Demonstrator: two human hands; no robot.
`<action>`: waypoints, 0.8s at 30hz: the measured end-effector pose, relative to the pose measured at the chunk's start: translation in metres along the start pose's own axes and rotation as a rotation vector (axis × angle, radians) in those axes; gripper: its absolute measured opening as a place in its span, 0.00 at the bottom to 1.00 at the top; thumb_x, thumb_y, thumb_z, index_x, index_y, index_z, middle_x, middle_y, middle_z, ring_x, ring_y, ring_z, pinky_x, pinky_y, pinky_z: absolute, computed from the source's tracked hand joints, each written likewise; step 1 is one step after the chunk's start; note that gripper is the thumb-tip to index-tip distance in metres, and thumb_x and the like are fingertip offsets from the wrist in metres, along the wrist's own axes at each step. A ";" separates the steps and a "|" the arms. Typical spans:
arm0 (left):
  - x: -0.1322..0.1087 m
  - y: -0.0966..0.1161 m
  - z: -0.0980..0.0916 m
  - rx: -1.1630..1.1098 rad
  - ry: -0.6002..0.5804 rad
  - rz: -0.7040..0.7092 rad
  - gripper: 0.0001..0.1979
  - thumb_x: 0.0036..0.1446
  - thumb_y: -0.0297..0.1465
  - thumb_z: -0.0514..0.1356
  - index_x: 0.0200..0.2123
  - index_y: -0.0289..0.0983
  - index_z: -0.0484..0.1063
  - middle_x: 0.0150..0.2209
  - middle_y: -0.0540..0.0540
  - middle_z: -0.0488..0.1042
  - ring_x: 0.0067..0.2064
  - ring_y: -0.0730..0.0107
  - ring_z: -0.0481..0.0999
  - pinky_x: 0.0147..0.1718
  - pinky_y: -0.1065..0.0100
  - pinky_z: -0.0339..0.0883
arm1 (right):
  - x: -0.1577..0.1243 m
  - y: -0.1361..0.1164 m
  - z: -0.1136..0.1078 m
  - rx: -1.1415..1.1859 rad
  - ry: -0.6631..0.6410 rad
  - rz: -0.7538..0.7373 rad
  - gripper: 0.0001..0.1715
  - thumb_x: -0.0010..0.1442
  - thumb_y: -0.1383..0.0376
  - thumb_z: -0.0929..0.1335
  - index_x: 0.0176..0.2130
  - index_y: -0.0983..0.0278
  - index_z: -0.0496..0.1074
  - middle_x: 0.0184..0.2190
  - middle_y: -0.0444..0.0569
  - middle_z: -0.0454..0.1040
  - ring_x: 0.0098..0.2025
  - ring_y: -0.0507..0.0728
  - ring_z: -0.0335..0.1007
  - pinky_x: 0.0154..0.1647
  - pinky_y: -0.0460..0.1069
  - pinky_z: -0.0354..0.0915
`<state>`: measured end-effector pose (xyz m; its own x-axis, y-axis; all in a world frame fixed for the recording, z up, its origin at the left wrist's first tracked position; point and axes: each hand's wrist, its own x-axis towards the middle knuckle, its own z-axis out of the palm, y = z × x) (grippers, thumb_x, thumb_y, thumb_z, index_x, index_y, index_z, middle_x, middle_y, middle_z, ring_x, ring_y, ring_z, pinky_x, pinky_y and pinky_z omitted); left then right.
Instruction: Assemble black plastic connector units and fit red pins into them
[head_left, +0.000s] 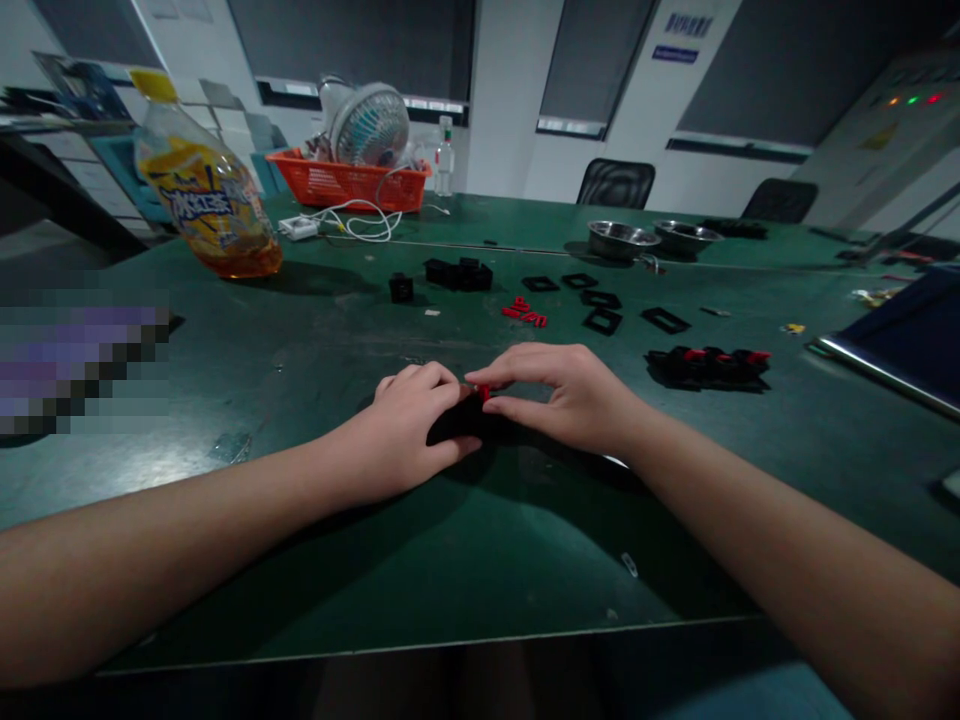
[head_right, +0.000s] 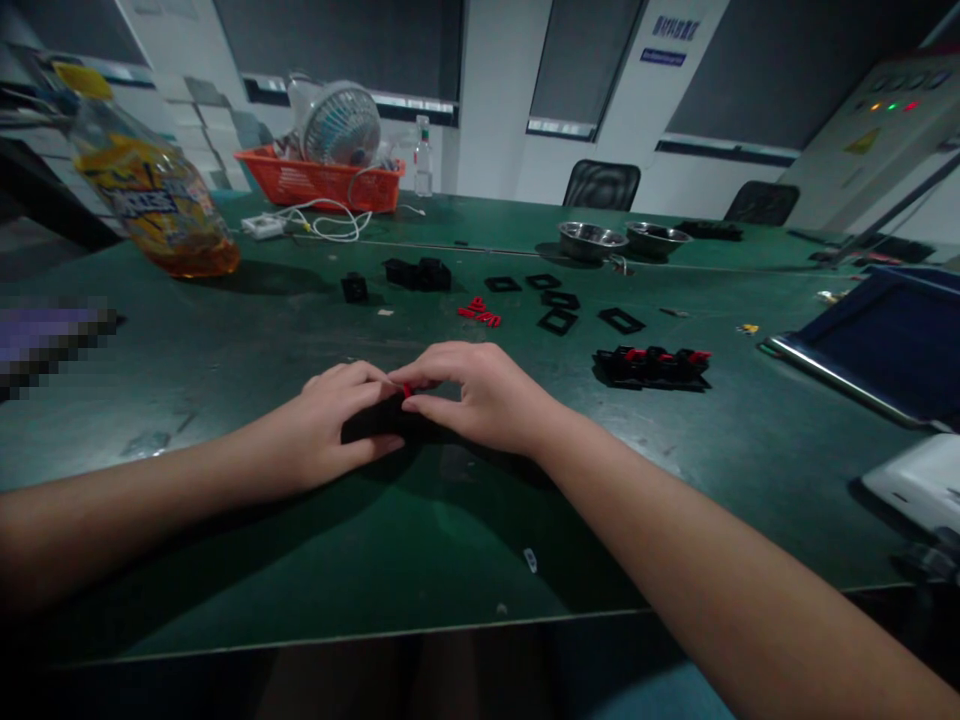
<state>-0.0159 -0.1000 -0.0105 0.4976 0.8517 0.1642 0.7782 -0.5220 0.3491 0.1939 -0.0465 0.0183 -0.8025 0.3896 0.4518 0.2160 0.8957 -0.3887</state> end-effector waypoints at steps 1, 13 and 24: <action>0.000 0.000 0.000 -0.001 -0.001 0.002 0.15 0.59 0.39 0.57 0.46 0.38 0.70 0.47 0.42 0.68 0.50 0.55 0.66 0.51 0.51 0.62 | 0.000 0.000 0.000 0.001 0.001 0.000 0.13 0.59 0.69 0.70 0.45 0.63 0.77 0.39 0.50 0.80 0.41 0.54 0.75 0.44 0.50 0.69; 0.000 0.001 0.000 0.000 0.000 -0.003 0.16 0.59 0.39 0.57 0.46 0.37 0.70 0.47 0.41 0.67 0.50 0.55 0.66 0.50 0.50 0.62 | 0.000 -0.003 0.000 -0.008 0.002 0.037 0.12 0.59 0.69 0.69 0.45 0.64 0.77 0.40 0.49 0.80 0.42 0.54 0.75 0.44 0.50 0.69; 0.000 0.004 -0.001 0.006 -0.003 -0.015 0.16 0.59 0.39 0.57 0.47 0.36 0.70 0.48 0.41 0.68 0.50 0.54 0.66 0.51 0.50 0.62 | 0.000 -0.002 0.001 0.037 0.009 0.074 0.12 0.59 0.69 0.69 0.44 0.63 0.77 0.39 0.49 0.80 0.41 0.54 0.75 0.44 0.50 0.69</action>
<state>-0.0133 -0.1014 -0.0081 0.4866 0.8595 0.1563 0.7881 -0.5091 0.3461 0.1928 -0.0486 0.0188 -0.7803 0.4564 0.4275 0.2536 0.8558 -0.4509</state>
